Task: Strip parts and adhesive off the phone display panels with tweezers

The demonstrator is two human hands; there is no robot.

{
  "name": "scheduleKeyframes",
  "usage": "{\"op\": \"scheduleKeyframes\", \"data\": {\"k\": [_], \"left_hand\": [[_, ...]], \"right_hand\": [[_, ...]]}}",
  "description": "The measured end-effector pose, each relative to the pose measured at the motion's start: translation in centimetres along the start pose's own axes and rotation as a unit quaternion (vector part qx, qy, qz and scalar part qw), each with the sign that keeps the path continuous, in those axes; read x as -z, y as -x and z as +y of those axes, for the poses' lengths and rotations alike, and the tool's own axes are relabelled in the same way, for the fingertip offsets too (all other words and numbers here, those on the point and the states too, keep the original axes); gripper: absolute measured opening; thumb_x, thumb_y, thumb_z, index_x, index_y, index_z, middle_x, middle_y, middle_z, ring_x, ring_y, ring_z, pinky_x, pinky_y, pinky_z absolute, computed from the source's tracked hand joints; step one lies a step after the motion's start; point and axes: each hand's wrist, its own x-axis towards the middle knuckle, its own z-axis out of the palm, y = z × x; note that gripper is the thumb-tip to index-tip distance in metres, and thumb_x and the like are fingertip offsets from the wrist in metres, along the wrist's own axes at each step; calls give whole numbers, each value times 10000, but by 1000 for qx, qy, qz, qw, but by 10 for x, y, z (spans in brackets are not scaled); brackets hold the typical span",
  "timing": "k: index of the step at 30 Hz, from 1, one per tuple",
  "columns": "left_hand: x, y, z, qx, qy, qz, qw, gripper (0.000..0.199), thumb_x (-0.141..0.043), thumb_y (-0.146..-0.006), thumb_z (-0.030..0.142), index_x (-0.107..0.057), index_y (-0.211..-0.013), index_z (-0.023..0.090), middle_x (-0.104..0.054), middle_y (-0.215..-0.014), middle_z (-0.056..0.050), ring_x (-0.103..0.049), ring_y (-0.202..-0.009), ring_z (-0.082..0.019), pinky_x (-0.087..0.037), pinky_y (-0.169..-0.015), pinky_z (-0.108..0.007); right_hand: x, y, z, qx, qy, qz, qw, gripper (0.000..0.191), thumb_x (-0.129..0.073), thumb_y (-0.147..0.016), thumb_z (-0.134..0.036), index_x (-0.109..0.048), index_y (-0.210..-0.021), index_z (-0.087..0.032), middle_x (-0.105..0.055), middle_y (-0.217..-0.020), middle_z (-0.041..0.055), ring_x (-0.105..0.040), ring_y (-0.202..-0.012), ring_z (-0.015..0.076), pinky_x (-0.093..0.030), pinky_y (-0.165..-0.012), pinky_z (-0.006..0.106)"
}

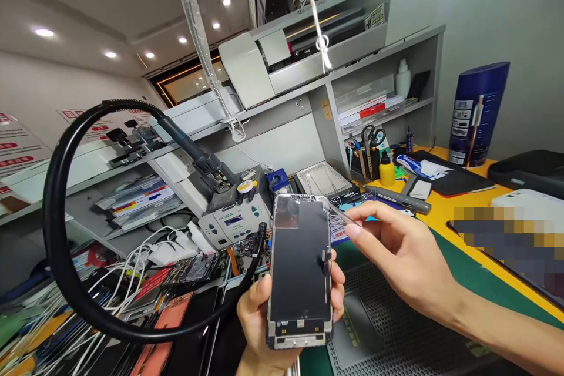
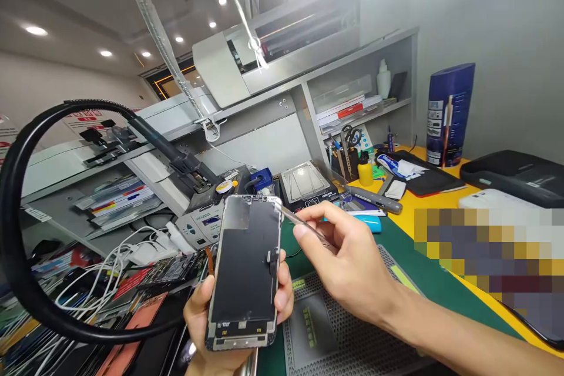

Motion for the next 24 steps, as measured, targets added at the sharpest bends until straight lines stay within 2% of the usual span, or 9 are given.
{"op": "scheduleKeyframes", "data": {"k": [2,4,6,7,11,14,17,21,24], "left_hand": [[0,0,-1,2,-15,-18,1000,800,-639,-767,531,-595,-1343,-22,-693,-1186,-216,-639,-953,-252,-462,-866,-329],[1,-2,-2,2,-30,-33,999,777,-627,-775,518,-600,-1341,-14,-691,-1190,-216,-646,-957,-251,-468,-860,-325],[1,-3,-4,7,-41,-48,998,769,-628,-777,506,-597,-1343,-14,-688,-1194,-215,-654,-967,-246,-474,-859,-315],[2,-4,-4,11,-44,-53,998,768,-630,-776,499,-594,-1344,-16,-687,-1196,-213,-658,-974,-244,-478,-861,-310],[3,-5,-6,23,-60,-66,996,784,-634,-762,485,-578,-1349,-31,-682,-1201,-219,-672,-984,-248,-499,-856,-305],[4,-4,-7,35,-64,-71,995,788,-632,-767,469,-554,-1370,-32,-670,-1222,-226,-680,-1002,-245,-508,-863,-298],[7,-4,-7,45,-62,-75,994,787,-641,-765,453,-547,-1373,-38,-666,-1234,-228,-682,-1018,-241,-505,-877,-286],[11,-5,-5,62,-66,-95,991,808,-654,-757,447,-528,-1396,-32,-654,-1268,-226,-665,-1054,-241,-480,-931,-301],[11,-7,-5,51,-71,-80,993,808,-633,-771,483,-546,-1371,-51,-670,-1217,-239,-667,-1012,-259,-487,-914,-345]], "right_hand": [[2,-5,-4,-35,-28,1,999,252,-691,-900,-426,-689,-940,-177,-644,-780,15,-540,-626,104,-448,-540,200],[5,-9,-7,-74,-61,-17,995,307,-709,-880,-460,-700,-962,-165,-523,-646,-40,-363,-503,65,-291,-418,193],[8,-11,-8,-112,-108,-52,986,341,-728,-861,-476,-696,-988,-161,-385,-574,-85,-221,-466,51,-164,-392,206],[9,-11,-9,-128,-130,-69,981,345,-736,-856,-476,-692,-990,-161,-357,-569,-92,-197,-467,49,-142,-398,209],[12,-12,-11,-163,-190,-97,963,325,-754,-840,-474,-654,-872,-167,-338,-556,-96,-194,-474,48,-126,-423,216],[12,-13,-13,-172,-214,-90,957,430,-740,-834,-512,-496,-672,-196,-271,-511,-109,-173,-464,54,-136,-420,219],[12,-15,-13,-183,-225,-84,953,537,-744,-818,-528,-352,-620,-219,-265,-516,-109,-149,-463,54,-125,-412,218],[13,-16,-11,-185,-228,-84,952,521,-764,-796,-517,-381,-612,-217,-266,-507,-110,-144,-462,56,-130,-409,217],[13,-15,-11,-182,-228,-87,953,502,-779,-783,-506,-409,-610,-215,-267,-504,-109,-150,-457,57,-131,-410,223]]}}
